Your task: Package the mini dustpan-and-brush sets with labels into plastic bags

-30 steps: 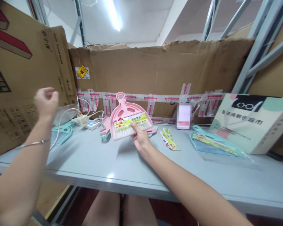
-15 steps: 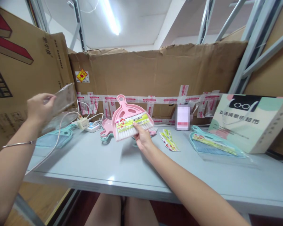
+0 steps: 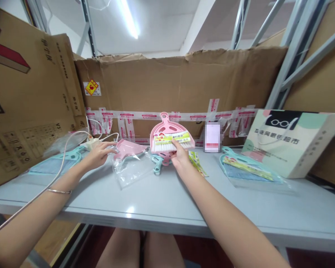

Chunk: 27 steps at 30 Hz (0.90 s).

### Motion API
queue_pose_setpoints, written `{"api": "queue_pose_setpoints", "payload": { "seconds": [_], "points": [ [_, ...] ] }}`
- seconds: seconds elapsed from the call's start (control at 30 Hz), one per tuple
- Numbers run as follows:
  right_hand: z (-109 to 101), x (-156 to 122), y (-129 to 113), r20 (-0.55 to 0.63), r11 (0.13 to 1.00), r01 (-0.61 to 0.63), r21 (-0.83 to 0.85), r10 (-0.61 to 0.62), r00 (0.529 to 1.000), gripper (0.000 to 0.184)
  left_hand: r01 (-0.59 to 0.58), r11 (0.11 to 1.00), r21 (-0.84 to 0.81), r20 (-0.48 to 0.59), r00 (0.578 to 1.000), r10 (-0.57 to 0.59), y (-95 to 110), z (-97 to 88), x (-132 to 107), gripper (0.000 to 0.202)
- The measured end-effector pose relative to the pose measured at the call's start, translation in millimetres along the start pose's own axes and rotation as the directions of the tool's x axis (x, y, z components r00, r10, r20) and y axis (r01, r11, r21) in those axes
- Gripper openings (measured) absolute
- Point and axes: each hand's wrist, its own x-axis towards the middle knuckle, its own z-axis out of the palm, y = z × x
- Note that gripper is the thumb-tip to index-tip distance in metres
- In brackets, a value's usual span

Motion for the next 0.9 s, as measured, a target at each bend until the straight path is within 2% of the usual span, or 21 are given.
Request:
{"api": "queue_pose_setpoints", "payload": {
  "seconds": [0.1,0.17,0.2,0.27,0.33,0.4,0.47,0.5,0.6,0.67,0.73,0.9],
  "points": [
    [0.5,-1.2,2.0,0.027,1.0,0.009,-0.009,-0.009,1.0,0.03,0.095,0.994,-0.048,-0.089,0.991,-0.099,6.7,-7.5,1.7,0.046],
    [1.0,-1.9,2.6,0.039,1.0,0.016,-0.017,-0.015,0.999,0.031,0.153,0.985,-0.076,-0.142,0.976,-0.163,25.6,-13.3,4.8,0.035],
    [1.2,-2.0,2.9,0.046,1.0,0.016,-0.024,-0.015,0.999,0.032,0.157,0.985,-0.078,-0.132,0.977,-0.166,39.4,-15.3,6.3,0.029],
    [1.2,-2.2,3.6,0.052,0.999,0.015,-0.042,-0.013,0.999,0.033,0.087,0.996,-0.03,0.008,0.996,-0.087,71.1,-16.2,8.7,0.031],
    [1.2,-3.0,4.1,0.056,0.998,0.011,-0.062,-0.007,0.998,0.033,0.009,0.995,0.095,0.121,0.992,-0.021,98.7,-14.0,11.2,0.039],
    [1.7,-4.6,3.6,0.055,0.997,0.009,-0.072,-0.005,0.998,0.032,-0.015,0.978,0.207,0.213,0.977,-0.03,112.5,-12.1,16.5,0.028],
    [2.6,-6.8,2.3,0.06,0.997,-0.007,-0.076,0.012,0.998,0.028,0.067,0.96,0.27,0.222,0.966,-0.13,110.1,-14.6,26.5,0.016],
    [3.2,-8.0,1.5,0.069,0.996,-0.021,-0.082,0.027,0.997,0.026,0.139,0.947,0.289,0.186,0.962,-0.198,104.6,-17.9,33.3,0.019],
    [4.6,-11.3,0.6,0.128,0.993,-0.05,-0.104,0.063,0.99,0.023,0.348,0.88,0.324,-0.027,0.933,-0.359,84.6,-32.4,57.7,0.024],
    [4.7,-13.8,2.0,0.175,0.991,-0.059,-0.121,0.08,0.981,0.024,0.402,0.85,0.34,-0.116,0.915,-0.386,75.9,-39.2,72.3,0.024],
    [3.9,-16.9,4.9,0.213,0.984,-0.09,-0.155,0.122,0.97,0.024,0.429,0.84,0.334,-0.161,0.904,-0.397,71.5,-39.4,81.6,0.024],
    [-1.0,-26.1,14.8,0.277,0.936,-0.187,-0.3,0.273,0.921,0.026,0.537,0.814,0.222,-0.261,0.837,-0.481,58.9,-22.9,80.4,0.023]
  ]
}}
